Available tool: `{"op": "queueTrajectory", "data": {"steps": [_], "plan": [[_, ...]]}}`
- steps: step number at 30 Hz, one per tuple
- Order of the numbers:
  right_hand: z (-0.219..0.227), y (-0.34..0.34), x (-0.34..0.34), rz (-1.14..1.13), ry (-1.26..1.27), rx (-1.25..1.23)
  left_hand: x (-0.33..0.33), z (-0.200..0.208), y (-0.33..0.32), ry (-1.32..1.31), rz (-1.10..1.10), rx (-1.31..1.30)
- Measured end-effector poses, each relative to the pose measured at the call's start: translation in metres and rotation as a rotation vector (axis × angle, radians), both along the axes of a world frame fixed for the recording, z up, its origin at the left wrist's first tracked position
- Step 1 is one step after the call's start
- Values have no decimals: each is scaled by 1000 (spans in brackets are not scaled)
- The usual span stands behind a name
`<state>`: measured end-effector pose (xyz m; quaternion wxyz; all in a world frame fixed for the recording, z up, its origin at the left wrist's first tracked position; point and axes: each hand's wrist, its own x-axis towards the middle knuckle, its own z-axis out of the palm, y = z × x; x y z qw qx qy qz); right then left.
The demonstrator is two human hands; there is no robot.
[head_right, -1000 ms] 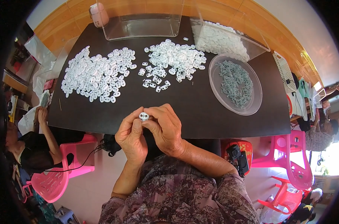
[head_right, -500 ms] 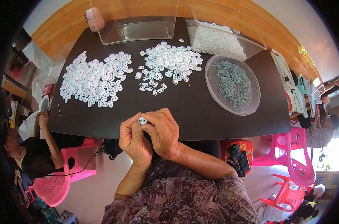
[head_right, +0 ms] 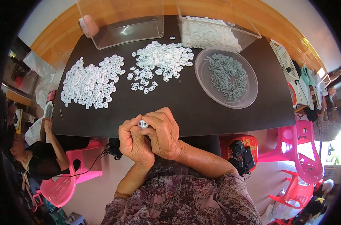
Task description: Manually assembling small white plastic components by inserting tiny grey pins.
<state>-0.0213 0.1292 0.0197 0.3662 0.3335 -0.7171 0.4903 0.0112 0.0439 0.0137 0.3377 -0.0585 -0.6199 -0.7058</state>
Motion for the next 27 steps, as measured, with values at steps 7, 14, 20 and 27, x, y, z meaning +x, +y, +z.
{"op": "queueTrajectory", "data": {"steps": [7, 14, 20, 27], "plan": [[3, 38, 10, -111, 54, -23, 2, 13, 39, 75, -39, -105], [1, 62, 9, -84, 82, -130, 0, 17, 64, 72, -16, -177], [3, 73, 8, -88, 55, -172, 1, 20, 75, 17, -38, -167], [11, 97, 6, -143, -54, -94, -1, 23, 78, -180, -87, -247]]}}
